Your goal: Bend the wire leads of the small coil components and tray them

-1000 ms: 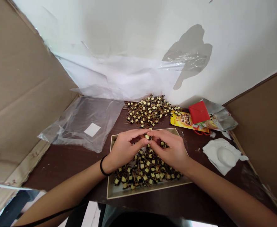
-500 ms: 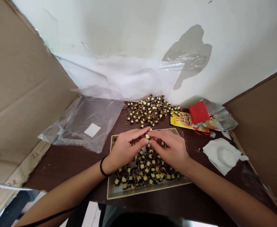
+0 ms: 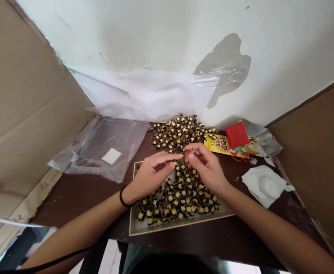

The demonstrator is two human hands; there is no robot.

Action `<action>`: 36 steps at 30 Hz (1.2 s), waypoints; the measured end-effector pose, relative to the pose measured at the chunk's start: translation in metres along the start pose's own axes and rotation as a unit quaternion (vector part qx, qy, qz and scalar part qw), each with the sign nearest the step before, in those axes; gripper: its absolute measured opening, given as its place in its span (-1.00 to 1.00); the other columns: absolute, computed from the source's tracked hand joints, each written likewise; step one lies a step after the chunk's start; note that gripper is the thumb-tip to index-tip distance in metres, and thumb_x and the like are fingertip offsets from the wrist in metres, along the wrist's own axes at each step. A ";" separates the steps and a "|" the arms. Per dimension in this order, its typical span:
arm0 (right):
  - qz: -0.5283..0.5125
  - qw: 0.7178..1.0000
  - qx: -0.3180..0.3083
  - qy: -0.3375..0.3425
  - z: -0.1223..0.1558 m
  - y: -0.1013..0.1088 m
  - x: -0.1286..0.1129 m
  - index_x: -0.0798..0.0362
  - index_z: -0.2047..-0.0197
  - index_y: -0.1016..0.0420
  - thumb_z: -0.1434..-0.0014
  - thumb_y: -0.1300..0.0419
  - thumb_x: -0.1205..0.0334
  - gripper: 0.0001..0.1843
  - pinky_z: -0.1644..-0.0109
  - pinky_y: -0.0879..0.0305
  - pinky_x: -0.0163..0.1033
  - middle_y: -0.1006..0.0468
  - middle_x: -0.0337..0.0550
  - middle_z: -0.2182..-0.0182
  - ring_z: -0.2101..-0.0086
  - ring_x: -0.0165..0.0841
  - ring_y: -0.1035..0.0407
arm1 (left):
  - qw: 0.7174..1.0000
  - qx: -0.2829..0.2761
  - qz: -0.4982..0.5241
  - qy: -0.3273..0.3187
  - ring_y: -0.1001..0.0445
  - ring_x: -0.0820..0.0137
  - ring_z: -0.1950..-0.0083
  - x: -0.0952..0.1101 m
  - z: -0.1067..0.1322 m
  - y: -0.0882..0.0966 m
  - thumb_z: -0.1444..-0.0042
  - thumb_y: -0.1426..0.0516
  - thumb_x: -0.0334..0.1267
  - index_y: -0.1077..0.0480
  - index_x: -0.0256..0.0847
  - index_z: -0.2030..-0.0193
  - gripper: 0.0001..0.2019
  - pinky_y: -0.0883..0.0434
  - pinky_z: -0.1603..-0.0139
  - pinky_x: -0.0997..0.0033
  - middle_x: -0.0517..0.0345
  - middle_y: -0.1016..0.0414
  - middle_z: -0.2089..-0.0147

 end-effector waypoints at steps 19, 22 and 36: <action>-0.163 0.960 -0.109 -0.202 0.007 -0.026 0.026 0.09 0.47 -0.34 0.00 -0.29 0.03 -0.68 0.55 -0.15 -0.42 -0.33 -0.36 0.61 0.61 -0.55 -0.20 | 1.000 -0.013 0.002 -0.012 -0.47 0.41 0.21 0.003 0.004 -0.005 -0.18 -0.09 -0.25 -0.33 -0.25 -0.02 -0.72 -0.44 0.22 0.48 0.04 -0.51 0.17; -0.149 0.964 -0.116 -0.186 0.006 -0.027 0.025 0.09 0.46 -0.35 -0.01 -0.28 0.02 -0.69 0.55 -0.15 -0.41 -0.32 -0.37 0.61 0.61 -0.55 -0.19 | 1.000 -0.022 0.007 -0.016 -0.48 0.40 0.19 0.004 0.004 -0.007 -0.17 -0.10 -0.25 -0.35 -0.23 -0.01 -0.73 -0.45 0.23 0.49 0.03 -0.51 0.14; 0.011 0.994 -0.075 -0.080 0.003 -0.016 0.006 0.09 0.53 -0.29 -0.06 -0.17 0.21 -0.80 0.48 -0.08 -0.37 -0.27 -0.34 0.61 0.57 -0.51 -0.12 | 0.997 -0.008 0.071 -0.021 -0.49 0.42 0.25 -0.003 0.005 -0.007 -0.14 -0.16 -0.20 -0.24 -0.23 0.01 -0.68 -0.41 0.22 0.48 0.11 -0.49 0.28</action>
Point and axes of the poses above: each hand's wrist, its own z-axis away from the middle knuckle, its own y-axis out of the back of the hand, x = y × z, the point moved 9 cm from there along -z, towards the middle knuckle
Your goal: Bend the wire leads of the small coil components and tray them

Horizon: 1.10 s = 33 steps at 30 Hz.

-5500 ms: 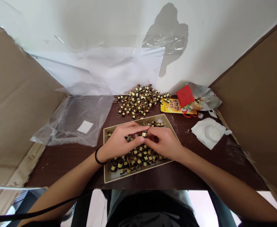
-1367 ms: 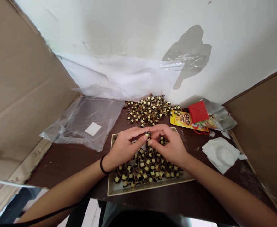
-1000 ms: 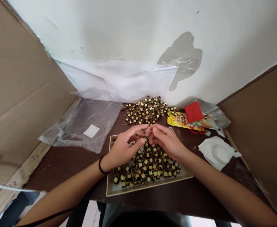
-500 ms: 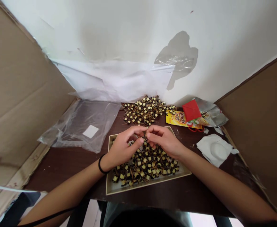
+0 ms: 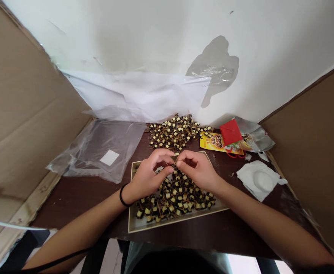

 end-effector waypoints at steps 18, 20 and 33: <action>-0.093 0.995 -0.031 -0.035 -0.004 -0.003 0.011 0.09 0.43 -0.44 -0.04 -0.25 0.15 -0.82 0.41 -0.12 -0.33 -0.40 -0.26 0.49 0.50 -0.48 -0.19 | 0.999 0.002 -0.006 0.038 -0.50 0.42 0.29 -0.004 -0.002 0.000 -0.09 -0.19 -0.26 -0.26 -0.23 0.06 -0.70 -0.41 0.26 0.48 0.15 -0.50 0.32; -0.101 0.993 -0.041 -0.050 -0.003 -0.005 0.013 0.10 0.42 -0.41 -0.05 -0.24 0.13 -0.80 0.43 -0.11 -0.34 -0.36 -0.29 0.50 0.53 -0.50 -0.17 | 0.999 0.004 -0.006 0.035 -0.50 0.42 0.29 -0.003 -0.002 0.000 -0.09 -0.18 -0.26 -0.26 -0.23 0.07 -0.71 -0.41 0.26 0.48 0.15 -0.50 0.31; -0.132 0.985 -0.075 -0.085 0.000 -0.014 0.018 0.07 0.37 -0.29 -0.09 -0.20 -0.01 -0.69 0.46 -0.18 -0.36 -0.30 -0.36 0.59 0.56 -0.51 -0.19 | 1.000 0.012 -0.003 0.026 -0.50 0.42 0.25 -0.005 -0.002 0.001 -0.12 -0.17 -0.22 -0.27 -0.23 0.08 -0.74 -0.42 0.24 0.48 0.12 -0.48 0.27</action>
Point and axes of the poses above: each hand's wrist, its own z-axis away from the middle knuckle, its own y-axis out of the back of the hand, x = y × z, the point moved 9 cm from there along -z, towards the middle knuckle
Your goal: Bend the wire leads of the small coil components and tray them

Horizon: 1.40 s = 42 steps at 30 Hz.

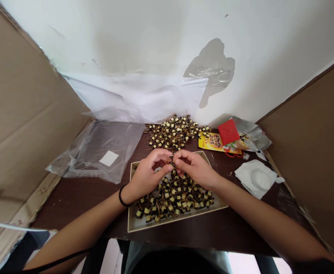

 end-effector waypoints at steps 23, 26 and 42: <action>-0.020 0.998 0.056 -0.003 0.002 0.010 -0.003 0.09 0.49 -0.33 0.06 -0.31 0.08 -0.70 0.54 -0.12 -0.38 -0.28 -0.36 0.61 0.61 -0.54 -0.16 | 0.999 -0.012 -0.024 -0.040 -0.46 0.45 0.25 0.008 0.001 -0.002 -0.12 -0.16 -0.30 -0.28 -0.23 0.21 -0.86 -0.41 0.22 0.48 0.13 -0.43 0.26; -0.014 0.998 0.061 -0.003 0.003 0.011 -0.001 0.08 0.51 -0.31 0.06 -0.29 0.13 -0.74 0.56 -0.10 -0.39 -0.26 -0.36 0.61 0.62 -0.55 -0.14 | 0.999 -0.015 -0.020 -0.046 -0.45 0.44 0.26 0.009 0.002 -0.002 -0.13 -0.16 -0.27 -0.28 -0.23 0.22 -0.86 -0.41 0.22 0.47 0.13 -0.41 0.28; 0.092 0.993 0.021 0.071 0.002 0.006 -0.016 0.08 0.48 -0.33 -0.09 -0.19 0.00 -0.68 0.37 -0.12 -0.31 -0.28 -0.30 0.55 0.49 -0.46 -0.16 | 0.999 -0.021 0.020 0.024 -0.49 0.42 0.26 -0.002 0.002 -0.005 -0.07 -0.22 -0.22 -0.20 -0.20 0.16 -0.71 -0.40 0.24 0.46 0.14 -0.45 0.30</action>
Point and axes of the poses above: each hand's wrist, its own z-axis away from the middle knuckle, its own y-axis out of the back of the hand, x = y × z, the point moved 9 cm from there along -z, towards the middle knuckle
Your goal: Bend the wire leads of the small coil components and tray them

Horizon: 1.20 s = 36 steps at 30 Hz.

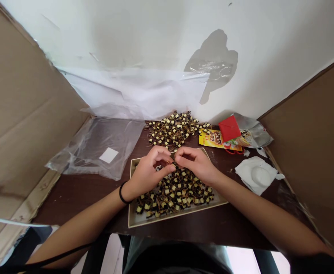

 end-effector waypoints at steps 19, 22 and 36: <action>0.056 0.997 0.055 -0.020 0.002 0.006 0.009 0.04 0.48 -0.25 -0.13 -0.12 -0.02 -0.68 0.51 -0.24 -0.32 -0.29 -0.28 0.54 0.57 -0.44 -0.28 | 0.998 0.012 -0.002 -0.066 -0.42 0.43 0.27 0.007 0.002 0.004 -0.10 -0.18 -0.26 -0.20 -0.20 0.26 -0.80 -0.36 0.25 0.45 0.12 -0.40 0.30; 0.120 0.979 0.163 0.035 0.006 0.027 -0.001 0.03 0.43 -0.26 -0.20 -0.05 0.03 -0.72 0.41 -0.28 -0.29 -0.33 -0.25 0.52 0.50 -0.40 -0.29 | 0.998 0.039 0.047 -0.006 -0.44 0.45 0.31 0.001 -0.001 0.010 -0.04 -0.23 -0.23 -0.19 -0.20 0.15 -0.69 -0.35 0.29 0.49 0.16 -0.44 0.32; 0.290 0.902 0.120 0.295 0.023 -0.005 -0.050 0.02 0.20 -0.47 -0.15 -0.19 0.23 -0.87 0.11 -0.32 -0.10 -0.54 -0.06 0.29 0.22 -0.26 -0.38 | 0.978 0.010 0.178 0.111 -0.44 0.52 0.45 -0.015 -0.004 0.003 -0.02 -0.24 -0.17 -0.25 -0.23 0.09 -0.63 -0.38 0.40 0.55 0.26 -0.44 0.43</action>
Point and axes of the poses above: each hand's wrist, its own z-axis away from the middle knuckle, its own y-axis out of the back of the hand, x = y × z, the point moved 9 cm from there along -z, towards the middle knuckle
